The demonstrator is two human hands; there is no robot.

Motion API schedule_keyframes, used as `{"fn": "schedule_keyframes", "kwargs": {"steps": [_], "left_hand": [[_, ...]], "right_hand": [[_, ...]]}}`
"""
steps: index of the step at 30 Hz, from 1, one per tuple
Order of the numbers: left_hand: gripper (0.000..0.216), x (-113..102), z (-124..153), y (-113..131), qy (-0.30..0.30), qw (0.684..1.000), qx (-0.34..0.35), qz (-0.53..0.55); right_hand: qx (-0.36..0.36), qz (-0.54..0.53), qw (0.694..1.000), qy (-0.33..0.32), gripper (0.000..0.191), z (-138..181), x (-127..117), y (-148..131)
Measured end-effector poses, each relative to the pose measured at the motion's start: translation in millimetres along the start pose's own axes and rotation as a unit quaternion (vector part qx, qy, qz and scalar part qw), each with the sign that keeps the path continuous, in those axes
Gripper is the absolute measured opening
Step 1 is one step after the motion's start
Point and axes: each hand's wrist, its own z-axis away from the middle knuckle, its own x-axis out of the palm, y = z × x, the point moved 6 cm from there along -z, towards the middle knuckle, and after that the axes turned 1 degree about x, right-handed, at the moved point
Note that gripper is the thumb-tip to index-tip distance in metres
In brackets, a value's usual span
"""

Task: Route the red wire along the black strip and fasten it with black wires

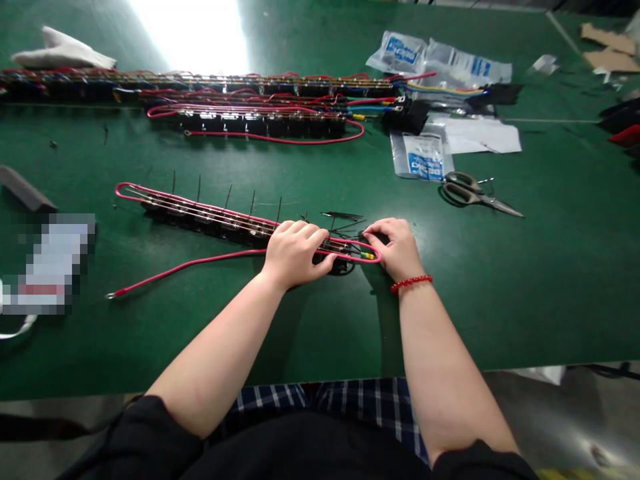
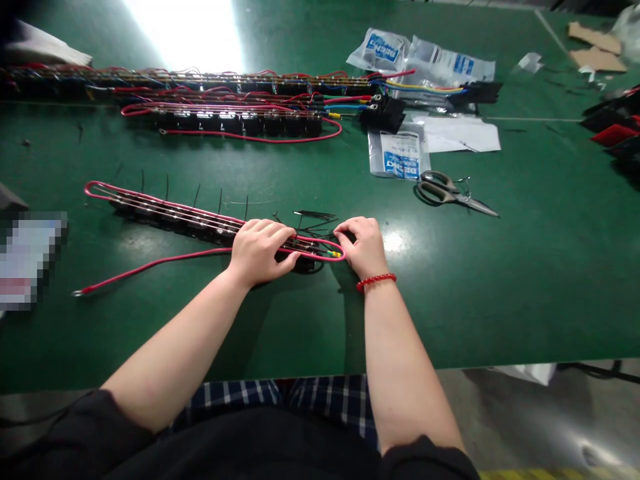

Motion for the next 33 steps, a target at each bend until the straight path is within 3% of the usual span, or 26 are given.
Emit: {"fn": "schedule_keyframes", "kwargs": {"steps": [7, 12, 14, 17, 21, 26, 31, 33], "left_hand": [[0.037, -1, -1, 2, 0.001, 1.000, 0.003, 0.000], [0.036, 0, -2, 2, 0.002, 1.000, 0.005, 0.003], [0.035, 1, -2, 2, 0.003, 1.000, 0.004, 0.002], [0.035, 0, -3, 3, 0.007, 1.000, 0.005, 0.005], [0.034, -1, -3, 4, 0.011, 1.000, 0.004, 0.011], [0.033, -1, -4, 5, 0.014, 1.000, 0.003, 0.021], [0.033, 0, -5, 6, 0.015, 1.000, 0.002, 0.024], [0.033, 0, -4, 6, 0.019, 1.000, 0.002, 0.023]], "right_hand": [[0.022, -0.025, 0.998, 0.051, 0.009, 4, -10, 4], [0.006, -0.049, 0.995, 0.087, 0.011, -23, -6, 1], [-0.022, -0.069, 0.995, 0.068, 0.012, -40, 4, -4], [-0.066, -0.070, 0.995, -0.013, 0.010, -58, 20, -13], [-0.072, -0.028, 0.992, -0.095, 0.017, -60, 27, -17], [-0.082, -0.032, 0.988, -0.123, 0.022, -57, 23, -17], [-0.064, -0.045, 0.990, -0.119, 0.003, -60, 25, -11], [-0.058, -0.054, 0.990, -0.115, 0.004, -61, 26, -9]]}}
